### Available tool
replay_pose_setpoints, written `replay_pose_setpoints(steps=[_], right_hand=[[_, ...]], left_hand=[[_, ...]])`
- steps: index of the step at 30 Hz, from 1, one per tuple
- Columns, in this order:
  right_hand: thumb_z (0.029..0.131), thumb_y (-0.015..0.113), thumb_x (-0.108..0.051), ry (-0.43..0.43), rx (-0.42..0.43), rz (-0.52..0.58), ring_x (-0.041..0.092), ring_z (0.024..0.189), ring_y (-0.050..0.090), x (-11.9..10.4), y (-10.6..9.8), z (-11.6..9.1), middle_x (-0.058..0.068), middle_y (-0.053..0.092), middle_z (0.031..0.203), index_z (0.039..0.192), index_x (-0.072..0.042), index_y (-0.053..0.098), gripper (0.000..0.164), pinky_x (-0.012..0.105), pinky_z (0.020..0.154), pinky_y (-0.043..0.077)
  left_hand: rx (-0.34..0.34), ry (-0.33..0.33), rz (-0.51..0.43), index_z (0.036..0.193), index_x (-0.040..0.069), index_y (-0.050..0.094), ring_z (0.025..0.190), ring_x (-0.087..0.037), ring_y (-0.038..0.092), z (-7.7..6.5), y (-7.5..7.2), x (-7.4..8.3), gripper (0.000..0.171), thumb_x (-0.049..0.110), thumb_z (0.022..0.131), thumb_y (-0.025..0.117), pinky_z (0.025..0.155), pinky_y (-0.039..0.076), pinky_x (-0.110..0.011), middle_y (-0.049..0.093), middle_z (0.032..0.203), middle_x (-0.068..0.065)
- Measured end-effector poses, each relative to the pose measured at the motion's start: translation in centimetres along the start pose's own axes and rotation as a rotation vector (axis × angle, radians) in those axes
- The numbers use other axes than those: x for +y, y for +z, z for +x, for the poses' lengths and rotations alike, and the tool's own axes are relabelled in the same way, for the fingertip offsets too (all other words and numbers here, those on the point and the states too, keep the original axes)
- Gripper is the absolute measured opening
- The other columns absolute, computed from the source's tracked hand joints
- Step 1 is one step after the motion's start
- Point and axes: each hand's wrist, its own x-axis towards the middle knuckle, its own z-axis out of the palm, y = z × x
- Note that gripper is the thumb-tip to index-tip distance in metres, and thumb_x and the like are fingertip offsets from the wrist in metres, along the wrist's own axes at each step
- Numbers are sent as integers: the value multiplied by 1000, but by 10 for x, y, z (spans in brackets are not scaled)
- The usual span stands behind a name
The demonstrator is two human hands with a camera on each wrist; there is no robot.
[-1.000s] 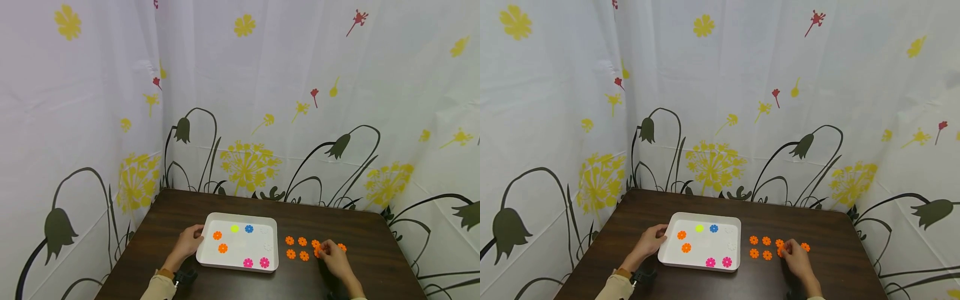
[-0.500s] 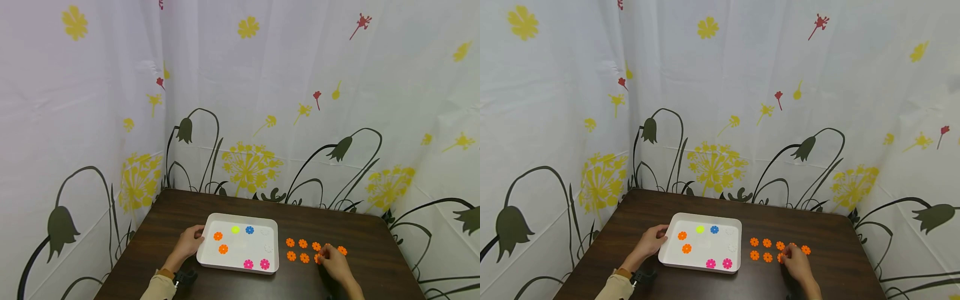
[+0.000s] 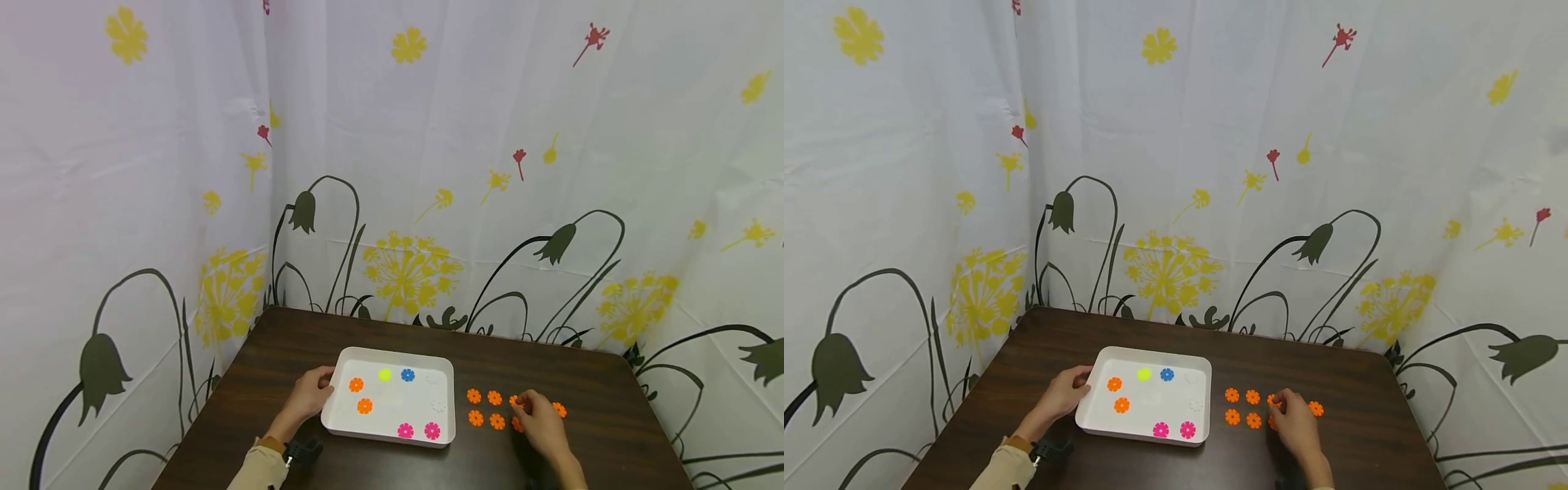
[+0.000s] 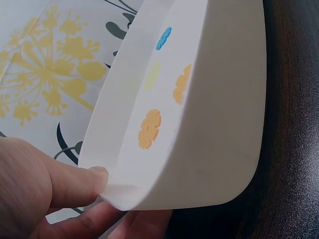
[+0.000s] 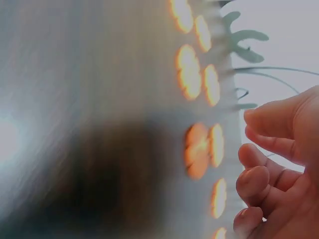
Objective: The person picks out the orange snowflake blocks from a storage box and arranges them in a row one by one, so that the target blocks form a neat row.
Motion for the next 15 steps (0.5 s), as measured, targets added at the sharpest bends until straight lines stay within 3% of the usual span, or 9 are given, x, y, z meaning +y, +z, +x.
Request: replay_pose_setpoints(steps=[9, 15], right_hand=[[100, 72, -13, -82, 84, 56, 12, 65, 55, -35, 9, 10, 1, 68, 85, 105, -8, 71, 8, 29, 59, 45], [102, 70, -14, -117, 115, 153, 11, 63, 53, -54, 19, 11, 0, 64, 81, 108, -9, 71, 8, 27, 57, 44]], left_hand=[[10, 7, 15, 141, -8, 60, 83, -25, 66, 1, 0, -1, 44, -4, 97, 66, 71, 61, -39, 71, 106, -23], [19, 16, 15, 140, -7, 62, 82, -25, 63, 0, 1, 0, 43, -4, 97, 66, 68, 59, -37, 69, 102, -20]])
